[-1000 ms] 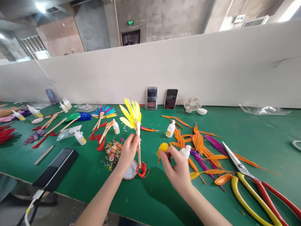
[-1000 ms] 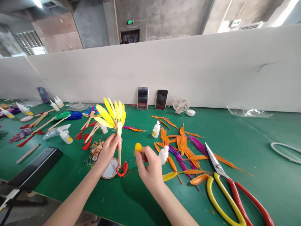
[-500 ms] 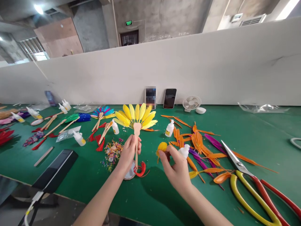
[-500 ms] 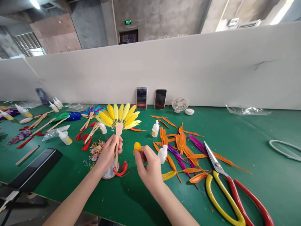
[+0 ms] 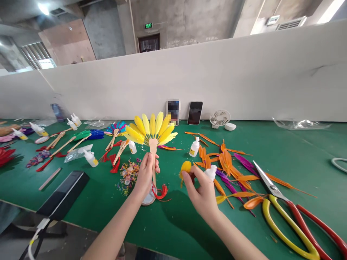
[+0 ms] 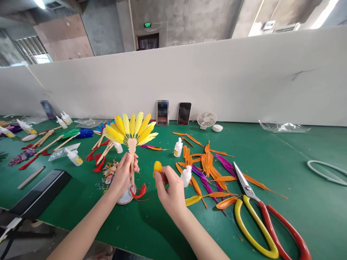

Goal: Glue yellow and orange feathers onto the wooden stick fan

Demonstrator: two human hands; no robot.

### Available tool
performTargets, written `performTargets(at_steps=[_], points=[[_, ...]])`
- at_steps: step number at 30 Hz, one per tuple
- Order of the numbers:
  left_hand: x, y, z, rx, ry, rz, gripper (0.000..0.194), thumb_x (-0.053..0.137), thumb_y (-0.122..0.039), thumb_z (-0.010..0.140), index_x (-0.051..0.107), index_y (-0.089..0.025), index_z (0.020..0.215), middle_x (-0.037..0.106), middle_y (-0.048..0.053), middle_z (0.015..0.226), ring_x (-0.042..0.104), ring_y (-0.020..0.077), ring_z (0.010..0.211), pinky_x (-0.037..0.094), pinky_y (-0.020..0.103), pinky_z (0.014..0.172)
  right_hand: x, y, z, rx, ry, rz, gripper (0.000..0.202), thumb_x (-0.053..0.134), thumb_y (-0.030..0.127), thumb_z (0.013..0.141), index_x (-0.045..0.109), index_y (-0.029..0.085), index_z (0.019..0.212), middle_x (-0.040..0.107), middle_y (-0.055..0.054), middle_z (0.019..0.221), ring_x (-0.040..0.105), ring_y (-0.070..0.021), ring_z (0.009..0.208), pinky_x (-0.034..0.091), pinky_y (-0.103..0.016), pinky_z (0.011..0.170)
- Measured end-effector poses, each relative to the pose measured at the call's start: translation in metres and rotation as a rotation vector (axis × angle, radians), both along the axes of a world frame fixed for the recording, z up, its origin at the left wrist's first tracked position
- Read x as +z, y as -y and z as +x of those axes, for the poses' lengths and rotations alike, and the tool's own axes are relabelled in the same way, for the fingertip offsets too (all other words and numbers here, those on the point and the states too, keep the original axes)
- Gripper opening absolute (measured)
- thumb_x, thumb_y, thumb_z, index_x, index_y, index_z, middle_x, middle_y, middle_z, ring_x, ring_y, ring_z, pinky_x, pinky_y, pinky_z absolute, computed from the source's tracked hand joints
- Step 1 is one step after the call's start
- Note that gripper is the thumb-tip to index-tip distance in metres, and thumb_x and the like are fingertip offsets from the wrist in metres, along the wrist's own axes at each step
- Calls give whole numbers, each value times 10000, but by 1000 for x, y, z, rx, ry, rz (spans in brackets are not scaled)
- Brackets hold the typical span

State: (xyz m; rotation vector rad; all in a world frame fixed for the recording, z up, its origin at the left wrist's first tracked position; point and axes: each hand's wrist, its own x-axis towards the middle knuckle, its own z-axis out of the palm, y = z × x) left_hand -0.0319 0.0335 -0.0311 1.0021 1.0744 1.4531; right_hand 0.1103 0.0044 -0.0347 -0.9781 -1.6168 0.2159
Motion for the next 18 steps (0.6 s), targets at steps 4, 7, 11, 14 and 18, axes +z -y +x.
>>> performTargets(at_steps=[4,7,11,14,18], points=[[3,-1,1,-13,150,-29,368,585,-528,693,520,-169,745,411,-64,546,370,47,460,348,189,468,0,0,0,3,-4,6,257,445,155,819,307,212,611,313,78,511,321,-64,431,294,-171,389],[3,-1,2,-15,194,-35,358,600,-510,686,529,-163,739,408,-65,527,357,49,451,345,192,459,0,0,0,0,-2,4,263,444,160,820,304,212,602,312,77,508,323,-66,428,289,-177,387],[3,-1,2,-29,218,-32,340,610,-490,688,541,-161,741,406,-65,515,352,48,445,336,190,450,0,0,0,4,-1,1,265,439,166,822,305,212,599,311,79,500,318,-67,422,282,-180,385],[4,-2,1,-35,241,-48,329,609,-477,698,543,-157,733,405,-63,511,349,45,440,327,186,447,-1,0,1,1,5,-14,264,432,173,826,303,213,599,311,77,501,316,-69,425,281,-185,390],[6,-3,1,-23,245,-77,323,604,-468,711,541,-151,722,402,-62,507,341,42,434,317,184,443,-2,0,1,-6,13,-29,261,427,181,829,309,213,599,311,75,506,313,-70,428,284,-188,395]])
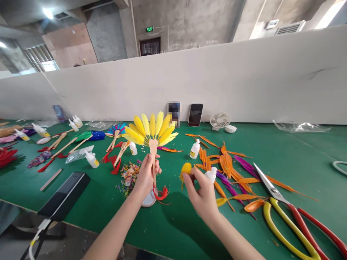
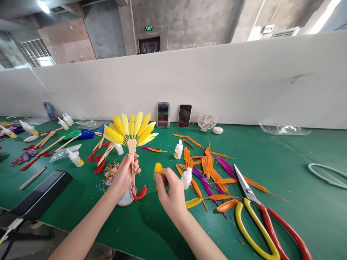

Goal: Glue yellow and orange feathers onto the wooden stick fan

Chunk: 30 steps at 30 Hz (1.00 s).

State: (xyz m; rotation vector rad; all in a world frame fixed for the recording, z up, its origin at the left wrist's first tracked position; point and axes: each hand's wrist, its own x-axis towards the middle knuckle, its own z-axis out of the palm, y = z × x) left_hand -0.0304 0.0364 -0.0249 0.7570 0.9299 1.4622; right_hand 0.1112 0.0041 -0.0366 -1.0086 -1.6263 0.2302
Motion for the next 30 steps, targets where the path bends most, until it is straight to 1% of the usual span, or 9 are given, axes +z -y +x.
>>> performTargets(at_steps=[9,16,21,25,30], points=[[0,1,-2,-19,34,28,325,633,-460,686,544,-149,723,410,-57,518,354,47,447,324,187,453,0,0,-1,-2,2,20,257,429,182,830,316,212,601,319,75,504,321,-69,425,287,-186,393],[2,0,-4,-31,72,-15,283,634,-413,703,532,-149,703,420,-50,546,364,44,449,328,186,459,-1,0,0,-8,-7,-27,266,425,213,838,326,211,591,323,72,495,319,-72,427,286,-193,393],[0,-1,-5,-37,105,-20,245,633,-374,707,545,-146,698,451,-37,548,374,46,448,318,188,453,0,0,0,-8,-12,-3,269,426,203,834,317,209,588,319,75,488,314,-66,418,272,-186,383],[-3,-2,-6,-53,110,3,265,683,-367,650,540,-147,687,469,-41,531,398,46,460,330,183,466,1,0,0,-10,-19,20,269,429,183,829,301,211,594,304,80,494,305,-63,416,260,-182,381],[-2,1,-5,-52,44,28,293,721,-352,604,516,-168,705,520,-46,557,479,65,510,383,200,521,0,1,-1,-4,-25,21,263,429,174,826,302,213,599,303,79,498,305,-67,421,260,-186,387]])
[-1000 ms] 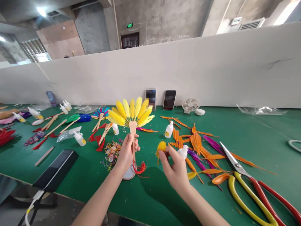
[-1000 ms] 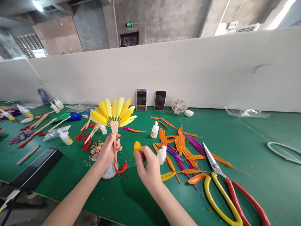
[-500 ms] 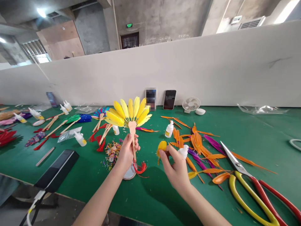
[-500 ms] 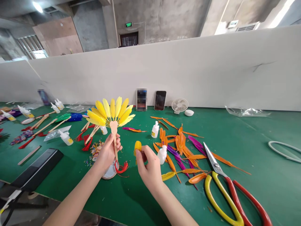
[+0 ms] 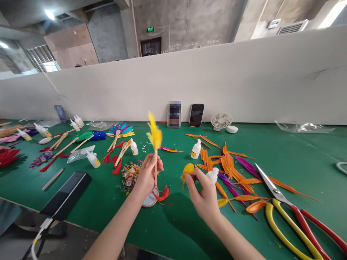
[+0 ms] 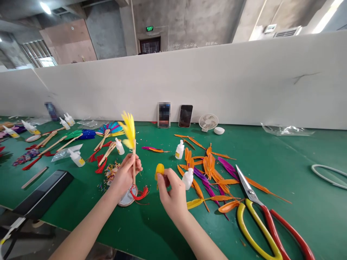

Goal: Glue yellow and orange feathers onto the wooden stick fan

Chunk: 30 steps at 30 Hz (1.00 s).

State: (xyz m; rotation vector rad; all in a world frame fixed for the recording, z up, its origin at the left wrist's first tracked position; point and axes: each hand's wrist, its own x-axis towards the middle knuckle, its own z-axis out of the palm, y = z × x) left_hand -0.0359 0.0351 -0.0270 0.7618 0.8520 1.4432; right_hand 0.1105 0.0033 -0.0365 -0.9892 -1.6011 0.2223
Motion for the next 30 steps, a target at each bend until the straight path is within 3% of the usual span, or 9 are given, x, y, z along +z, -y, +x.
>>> performTargets(at_steps=[7,12,18,25,30], points=[[8,5,4,51,-118,-8,368,738,-394,567,499,-174,740,605,-26,567,522,79,482,391,206,489,0,1,1,7,-65,-72,266,429,224,833,330,208,586,319,72,495,316,-73,433,266,-192,399],[7,6,6,112,-150,-26,375,741,-390,560,554,-157,787,661,9,656,603,108,566,454,223,562,-1,1,0,22,-181,-210,309,430,338,829,322,212,568,315,70,484,310,-79,435,286,-204,411],[0,3,4,138,-132,-4,335,728,-359,592,568,-158,807,678,31,736,655,170,696,496,274,640,5,-2,1,77,-364,-352,252,506,390,763,445,208,601,475,29,505,461,-114,461,373,-238,433],[2,5,4,132,-131,0,323,724,-336,597,551,-151,798,688,55,772,664,209,753,503,307,675,22,-19,5,168,-570,-458,250,616,432,662,525,201,686,593,-2,577,567,-151,524,468,-301,515],[2,7,5,116,-141,8,298,709,-336,622,565,-153,807,684,56,792,662,207,770,505,306,693,47,-40,1,271,-530,-541,283,639,430,632,544,182,731,626,-33,642,595,-177,594,468,-315,542]])
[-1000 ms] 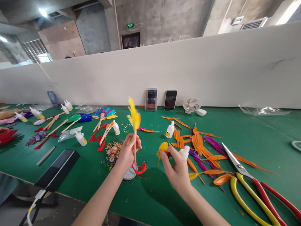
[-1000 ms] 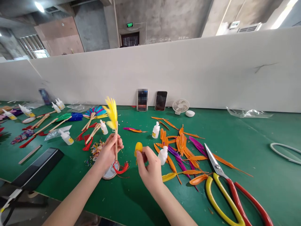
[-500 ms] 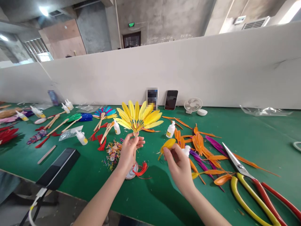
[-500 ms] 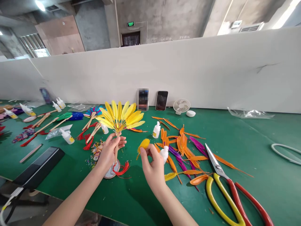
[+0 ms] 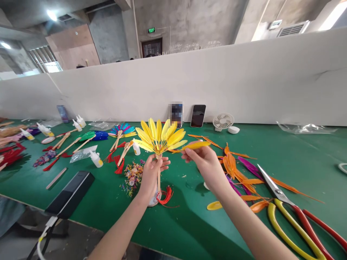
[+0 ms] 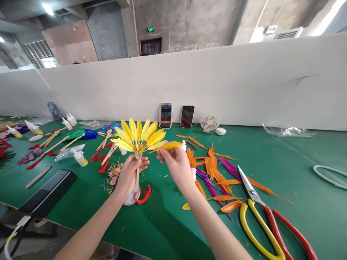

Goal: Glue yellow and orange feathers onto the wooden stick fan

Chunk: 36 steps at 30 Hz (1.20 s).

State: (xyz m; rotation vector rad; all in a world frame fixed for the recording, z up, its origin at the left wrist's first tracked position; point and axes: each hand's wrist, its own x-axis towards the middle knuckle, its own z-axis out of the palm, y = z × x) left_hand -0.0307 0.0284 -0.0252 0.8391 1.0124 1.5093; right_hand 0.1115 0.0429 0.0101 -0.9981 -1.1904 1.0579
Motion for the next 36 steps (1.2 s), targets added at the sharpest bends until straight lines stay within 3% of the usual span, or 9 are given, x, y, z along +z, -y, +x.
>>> performTargets(at_steps=[4,9,21,36], points=[[-1,2,0,-15,-6,11,253,690,-320,652,564,-162,805,683,56,803,660,204,786,503,305,704,11,-17,-10,-43,124,24,195,598,359,646,549,174,686,573,-8,596,537,-155,568,412,-297,535],[0,2,0,-27,-3,19,247,685,-313,654,563,-166,811,685,52,796,660,200,794,498,291,705,11,-28,-20,-67,224,40,138,561,308,641,524,177,618,526,9,583,472,-136,563,364,-285,546],[1,3,2,-41,-5,26,238,676,-317,656,557,-169,799,682,50,773,661,221,803,500,318,709,18,-28,-23,-133,402,-1,121,537,285,640,500,183,588,487,20,545,441,-129,519,316,-268,507],[2,4,3,-44,16,0,268,700,-320,626,555,-165,789,674,40,738,661,213,764,484,309,693,15,-31,-20,-143,455,92,168,537,312,654,447,209,558,474,21,541,411,-127,497,312,-274,493]])
